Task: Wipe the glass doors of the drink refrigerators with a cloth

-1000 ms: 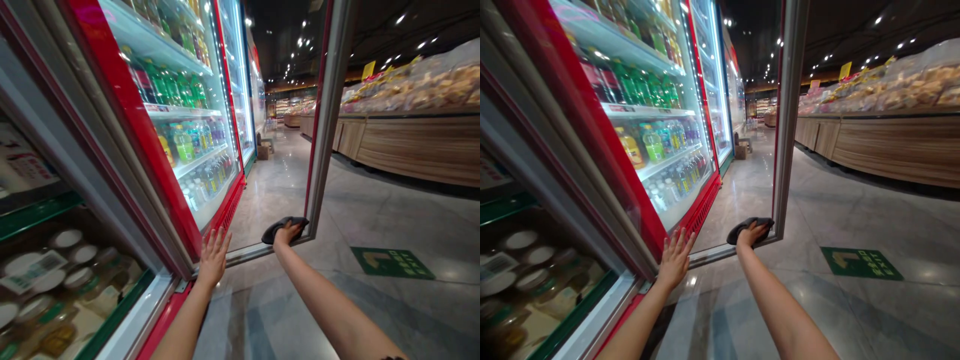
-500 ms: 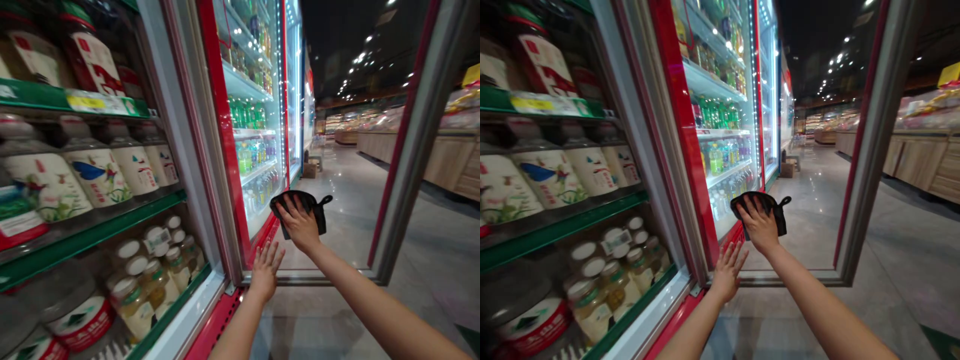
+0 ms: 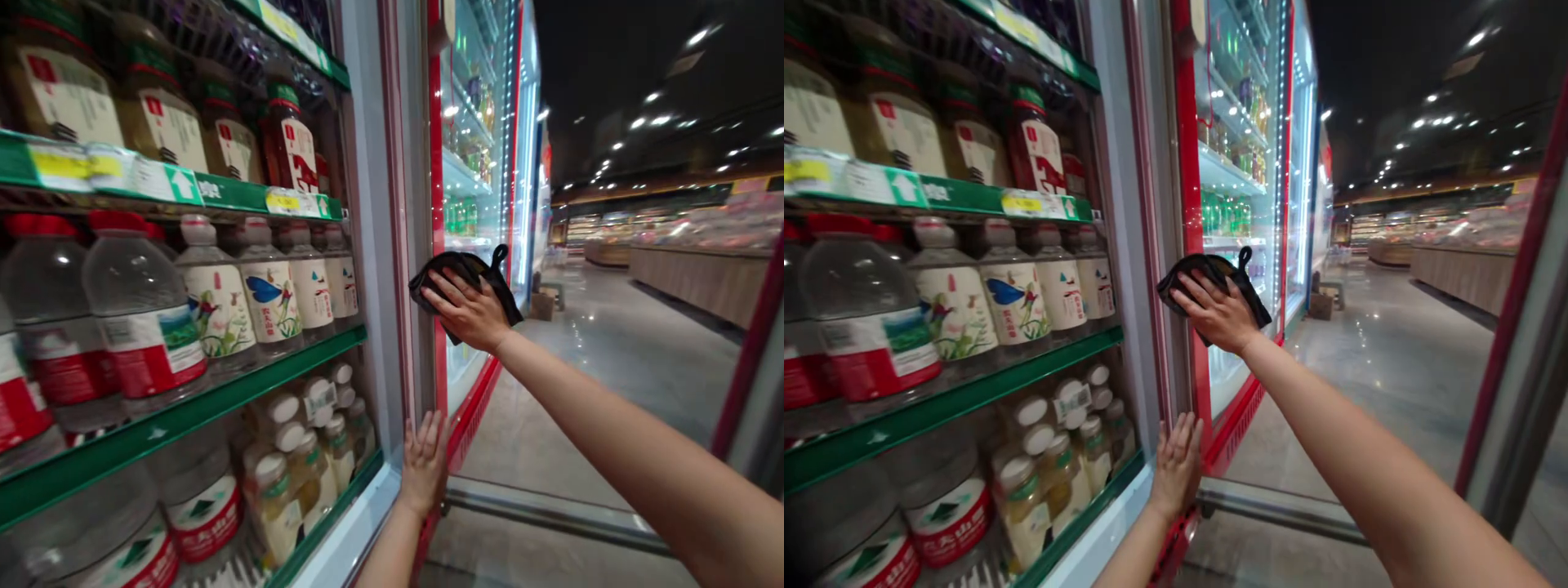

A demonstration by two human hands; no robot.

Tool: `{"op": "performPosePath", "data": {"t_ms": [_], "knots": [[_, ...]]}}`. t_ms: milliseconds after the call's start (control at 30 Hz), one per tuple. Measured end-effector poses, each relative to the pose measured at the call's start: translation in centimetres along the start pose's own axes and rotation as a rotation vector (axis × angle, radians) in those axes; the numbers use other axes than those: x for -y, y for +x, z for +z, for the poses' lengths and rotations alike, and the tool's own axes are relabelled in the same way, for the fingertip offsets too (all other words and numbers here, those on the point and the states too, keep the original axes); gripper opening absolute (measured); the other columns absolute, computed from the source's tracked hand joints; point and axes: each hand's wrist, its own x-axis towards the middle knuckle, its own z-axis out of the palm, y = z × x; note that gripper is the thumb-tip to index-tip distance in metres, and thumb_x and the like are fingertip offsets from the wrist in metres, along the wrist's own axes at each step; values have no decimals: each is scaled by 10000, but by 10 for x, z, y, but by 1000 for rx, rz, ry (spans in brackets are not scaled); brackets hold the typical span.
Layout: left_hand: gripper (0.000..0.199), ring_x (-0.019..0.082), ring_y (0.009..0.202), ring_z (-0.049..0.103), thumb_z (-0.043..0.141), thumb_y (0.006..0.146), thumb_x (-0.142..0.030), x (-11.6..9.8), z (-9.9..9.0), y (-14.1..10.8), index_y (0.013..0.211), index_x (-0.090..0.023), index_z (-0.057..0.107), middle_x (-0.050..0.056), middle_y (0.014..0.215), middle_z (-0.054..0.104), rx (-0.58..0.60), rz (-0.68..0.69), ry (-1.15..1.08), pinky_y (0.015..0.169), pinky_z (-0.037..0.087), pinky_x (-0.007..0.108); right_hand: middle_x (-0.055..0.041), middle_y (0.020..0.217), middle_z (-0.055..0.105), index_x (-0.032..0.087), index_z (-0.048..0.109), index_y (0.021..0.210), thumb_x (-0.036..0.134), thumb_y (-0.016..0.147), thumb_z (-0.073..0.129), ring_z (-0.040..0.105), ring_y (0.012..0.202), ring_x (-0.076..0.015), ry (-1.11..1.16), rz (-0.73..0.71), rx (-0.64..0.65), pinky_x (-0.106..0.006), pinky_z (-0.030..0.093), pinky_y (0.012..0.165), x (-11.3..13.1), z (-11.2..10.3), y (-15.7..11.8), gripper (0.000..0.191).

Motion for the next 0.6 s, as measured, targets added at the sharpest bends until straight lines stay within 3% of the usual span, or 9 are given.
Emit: {"op": "performPosePath", "data": {"t_ms": [67, 167, 333, 500, 600], "knots": [[728, 233, 1526, 292, 488, 916, -136, 6, 0, -16, 1595, -131, 226, 146, 1539, 489, 5, -90, 1, 1297, 88, 532, -53, 1608, 396, 319, 406, 1525, 233, 982, 525, 333, 1498, -269, 43, -13, 72, -555, 198, 1208, 13, 3, -15, 563], [797, 271, 1519, 305, 517, 927, -210, 14, -4, -39, 1612, -109, 124, 182, 1571, 433, 102, -195, -14, 1295, 93, 543, -1, 1634, 344, 377, 315, 1562, 132, 955, 494, 254, 1533, -263, 204, -120, 258, -601, 181, 1220, 35, 8, -51, 679], [889, 302, 1532, 263, 513, 910, -179, 28, -14, -64, 1616, -121, -24, 190, 1646, 287, 255, -188, -55, 1267, 226, 552, 70, 1644, 296, 386, 320, 1551, -17, 877, 383, 203, 1544, -165, 654, -186, 635, -582, 106, 1258, 92, 24, -142, 788], [871, 270, 1535, 264, 481, 889, -104, 31, -23, -69, 1620, -132, 10, 163, 1644, 305, 319, -125, -44, 1277, 219, 508, 60, 1487, 550, 273, 557, 1412, -6, 792, 368, 463, 1407, -89, 871, -137, 851, -362, 320, 1217, 153, 26, -240, 705], [832, 243, 1542, 243, 466, 887, -91, 23, -25, -65, 1622, -156, 81, 124, 1644, 323, 364, 7, -75, 1291, 161, 482, 38, 1482, 550, 263, 581, 1394, -16, 769, 361, 520, 1365, -108, 855, -67, 865, -337, 359, 1193, 165, 13, -283, 719]]}}
